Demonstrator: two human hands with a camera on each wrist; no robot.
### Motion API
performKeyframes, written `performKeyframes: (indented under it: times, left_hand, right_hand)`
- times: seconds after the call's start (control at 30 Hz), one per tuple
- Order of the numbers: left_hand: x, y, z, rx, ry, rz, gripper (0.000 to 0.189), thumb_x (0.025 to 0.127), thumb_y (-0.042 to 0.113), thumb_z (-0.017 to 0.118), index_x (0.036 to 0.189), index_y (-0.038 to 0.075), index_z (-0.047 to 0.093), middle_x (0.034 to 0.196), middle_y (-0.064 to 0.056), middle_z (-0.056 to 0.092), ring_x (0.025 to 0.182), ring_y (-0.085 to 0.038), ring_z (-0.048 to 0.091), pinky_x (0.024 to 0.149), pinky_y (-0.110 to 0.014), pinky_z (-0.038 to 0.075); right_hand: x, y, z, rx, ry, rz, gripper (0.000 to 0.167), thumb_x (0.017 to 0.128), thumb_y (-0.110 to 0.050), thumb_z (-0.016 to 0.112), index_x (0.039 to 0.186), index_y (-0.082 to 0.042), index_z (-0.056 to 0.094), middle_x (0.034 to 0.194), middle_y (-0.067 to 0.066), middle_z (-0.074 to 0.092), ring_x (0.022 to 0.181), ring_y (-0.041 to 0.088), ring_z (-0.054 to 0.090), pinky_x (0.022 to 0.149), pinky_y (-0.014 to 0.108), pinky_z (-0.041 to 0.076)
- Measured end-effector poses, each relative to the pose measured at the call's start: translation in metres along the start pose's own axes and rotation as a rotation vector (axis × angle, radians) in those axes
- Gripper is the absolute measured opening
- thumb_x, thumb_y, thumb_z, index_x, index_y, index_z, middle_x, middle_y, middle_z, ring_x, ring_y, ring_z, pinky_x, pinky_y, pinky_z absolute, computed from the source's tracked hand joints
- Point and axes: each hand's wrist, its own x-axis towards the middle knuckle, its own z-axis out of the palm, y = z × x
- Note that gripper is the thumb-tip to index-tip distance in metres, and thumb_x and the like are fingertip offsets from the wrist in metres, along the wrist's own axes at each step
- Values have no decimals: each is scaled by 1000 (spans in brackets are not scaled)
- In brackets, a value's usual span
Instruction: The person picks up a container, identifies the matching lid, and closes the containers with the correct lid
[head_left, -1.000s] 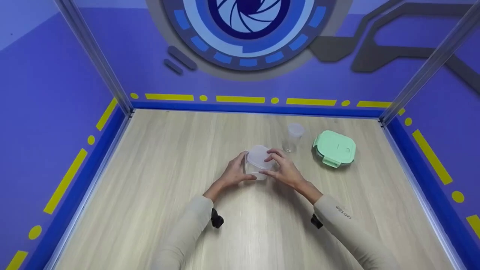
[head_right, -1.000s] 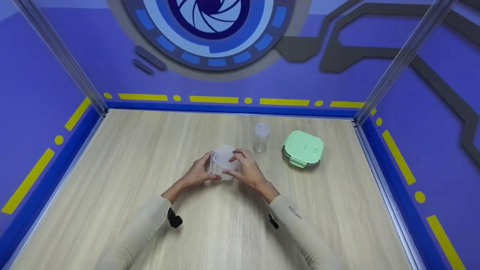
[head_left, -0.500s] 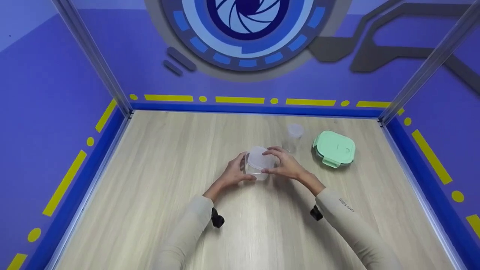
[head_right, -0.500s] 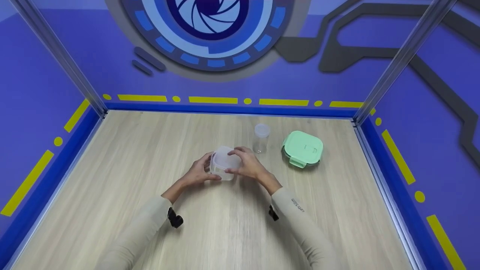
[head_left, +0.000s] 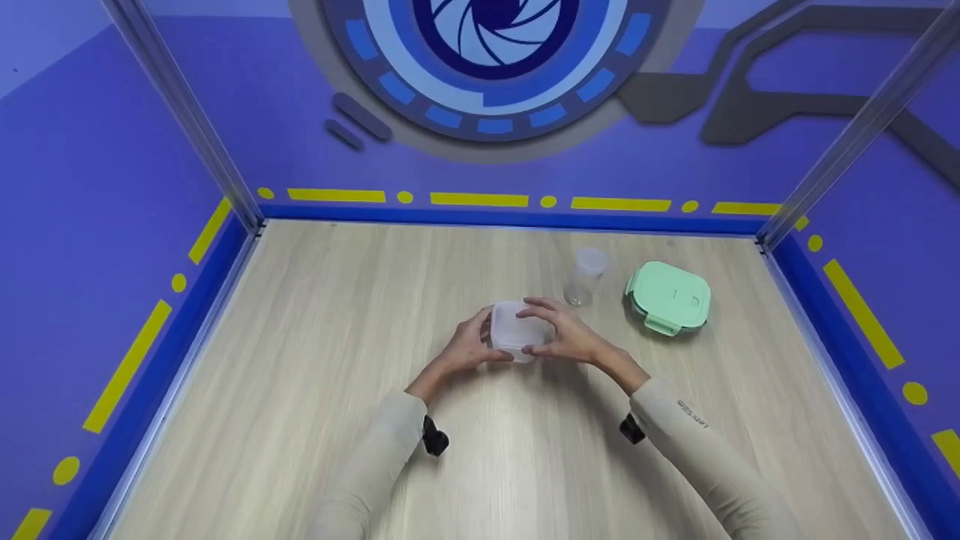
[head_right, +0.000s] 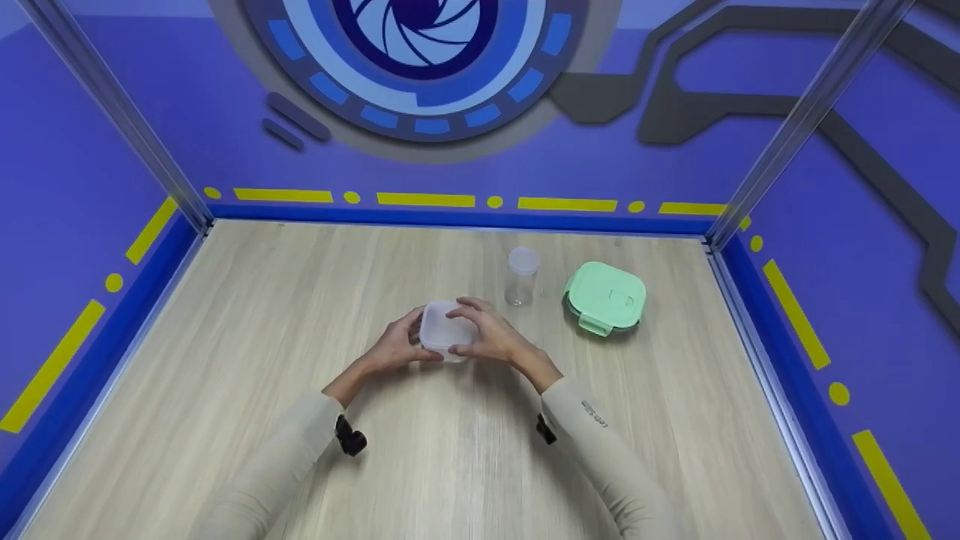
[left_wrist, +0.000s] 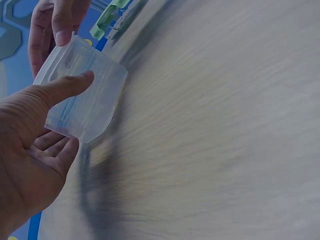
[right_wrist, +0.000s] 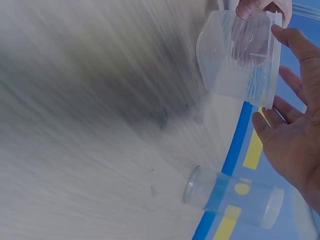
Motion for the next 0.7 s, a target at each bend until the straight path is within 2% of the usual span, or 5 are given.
performKeyframes:
  times: [0.07,0.23,0.27,0.5,0.7]
  left_hand:
    - [-2,5,-1,-12,-2,9,92,79,1,86,155,1,35,153,-24,48,143,-41,48,118,-47,41]
    - [-3,4,0,-36,-7,15,93,78,-3,85,155,-1,34,153,-26,47,143,-43,47,118,-48,41]
    - [-1,0,0,-36,-8,13,93,78,-2,85,156,0,34,154,-25,47,143,-41,47,118,-46,41]
    - [-1,1,0,-20,-6,-13,92,77,-1,86,155,1,36,154,-24,48,144,-39,48,118,-43,41]
    - [1,0,0,-8,-8,-13,90,78,0,86,154,2,37,153,-22,50,142,-38,49,117,-42,43]
  right_hand:
    - [0,2,0,14,-10,4,58,84,-24,84,136,-8,63,158,22,44,148,46,38,117,65,34]
    - [2,6,-6,88,-65,26,60,85,-22,84,139,-6,61,161,21,40,151,44,33,121,64,29]
    - [2,6,-7,97,-79,29,60,85,-21,84,139,-6,60,162,21,39,152,44,32,121,63,28]
    - [7,-1,-16,43,-126,32,60,84,-18,85,138,-4,61,160,24,41,150,46,35,121,62,30]
    - [9,-2,-20,58,-141,45,60,84,-16,84,138,-4,61,158,25,44,149,46,37,120,63,30]
